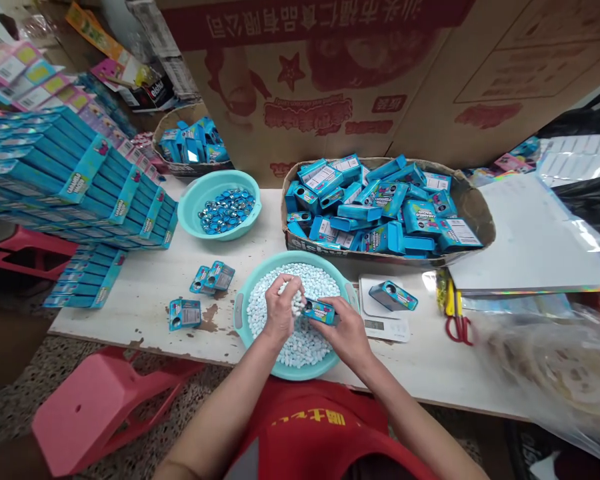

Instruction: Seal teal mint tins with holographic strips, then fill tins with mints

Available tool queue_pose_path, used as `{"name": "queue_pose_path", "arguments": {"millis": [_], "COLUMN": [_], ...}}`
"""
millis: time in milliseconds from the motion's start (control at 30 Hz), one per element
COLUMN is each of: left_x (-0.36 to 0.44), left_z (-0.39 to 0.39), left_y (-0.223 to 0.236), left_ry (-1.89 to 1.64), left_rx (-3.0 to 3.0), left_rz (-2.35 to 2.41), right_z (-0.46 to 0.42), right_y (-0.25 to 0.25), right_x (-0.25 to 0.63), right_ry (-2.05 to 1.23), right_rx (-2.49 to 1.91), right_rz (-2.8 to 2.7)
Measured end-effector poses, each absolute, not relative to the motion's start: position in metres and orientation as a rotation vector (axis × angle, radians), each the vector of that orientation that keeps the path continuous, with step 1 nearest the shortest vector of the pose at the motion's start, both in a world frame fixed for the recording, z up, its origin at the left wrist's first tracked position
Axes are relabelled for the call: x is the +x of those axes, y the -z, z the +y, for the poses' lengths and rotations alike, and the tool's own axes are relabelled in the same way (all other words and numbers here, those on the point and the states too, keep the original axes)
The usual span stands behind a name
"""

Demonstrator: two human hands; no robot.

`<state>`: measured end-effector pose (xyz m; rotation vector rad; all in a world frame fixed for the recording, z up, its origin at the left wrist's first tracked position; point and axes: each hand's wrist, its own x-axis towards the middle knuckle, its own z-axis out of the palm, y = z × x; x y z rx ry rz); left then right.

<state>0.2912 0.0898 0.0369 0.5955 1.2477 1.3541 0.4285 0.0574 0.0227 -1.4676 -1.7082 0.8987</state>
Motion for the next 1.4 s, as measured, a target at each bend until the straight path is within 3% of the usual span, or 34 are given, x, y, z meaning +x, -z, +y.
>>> {"name": "queue_pose_path", "arguments": {"millis": [400, 1400], "left_x": [0.298, 0.309], "left_z": [0.099, 0.096], "left_y": [-0.054, -0.042], "left_ry": [-1.483, -1.466], "left_rx": [0.505, 0.775], "left_rz": [1.223, 1.316], "right_z": [0.061, 0.063], "right_y": [-0.033, -0.028], "right_x": [0.419, 0.419], "right_ry": [-0.883, -1.024], "right_rx": [-1.485, -1.434], "right_rz": [-1.736, -1.602]}}
